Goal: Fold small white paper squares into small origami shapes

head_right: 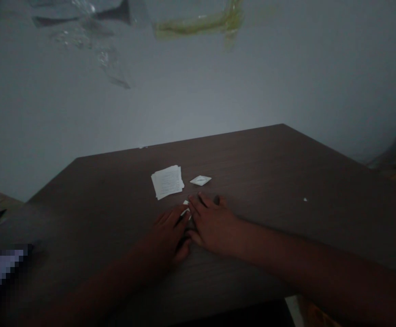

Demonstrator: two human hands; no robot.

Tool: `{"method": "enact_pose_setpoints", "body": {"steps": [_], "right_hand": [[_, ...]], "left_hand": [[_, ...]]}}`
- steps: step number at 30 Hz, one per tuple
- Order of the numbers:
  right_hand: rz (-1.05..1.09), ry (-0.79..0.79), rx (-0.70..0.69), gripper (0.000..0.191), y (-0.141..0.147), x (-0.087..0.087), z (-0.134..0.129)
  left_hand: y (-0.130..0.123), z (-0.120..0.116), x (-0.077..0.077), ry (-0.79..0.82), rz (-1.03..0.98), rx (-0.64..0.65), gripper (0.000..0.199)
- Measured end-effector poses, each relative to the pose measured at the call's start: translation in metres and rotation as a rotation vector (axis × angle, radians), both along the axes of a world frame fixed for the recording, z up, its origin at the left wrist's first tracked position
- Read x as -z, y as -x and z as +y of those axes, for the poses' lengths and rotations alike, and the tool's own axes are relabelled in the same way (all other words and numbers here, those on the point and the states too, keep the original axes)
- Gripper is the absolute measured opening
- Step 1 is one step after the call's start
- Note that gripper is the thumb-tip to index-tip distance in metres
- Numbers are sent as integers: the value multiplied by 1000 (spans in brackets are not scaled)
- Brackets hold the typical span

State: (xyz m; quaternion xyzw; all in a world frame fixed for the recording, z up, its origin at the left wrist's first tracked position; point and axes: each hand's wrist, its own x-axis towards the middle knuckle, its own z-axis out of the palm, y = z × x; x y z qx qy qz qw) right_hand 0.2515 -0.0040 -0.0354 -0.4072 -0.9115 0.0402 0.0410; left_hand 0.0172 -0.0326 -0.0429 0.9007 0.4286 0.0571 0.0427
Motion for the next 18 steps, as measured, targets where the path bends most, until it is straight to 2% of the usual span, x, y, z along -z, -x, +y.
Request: {"method": "enact_pose_setpoints", "body": {"steps": [8,12,18], "right_hand": [[-29,-21,2,94,0,6,12],[-5,-13,0,98,-1,12,21],[42,17,-28,104,-4,23,30]], "left_hand": [[8,4,-19,78,7,44,60],[12,8,-19,85,-67,39,60],[11,10,-11,92,-60,-8,74]]}}
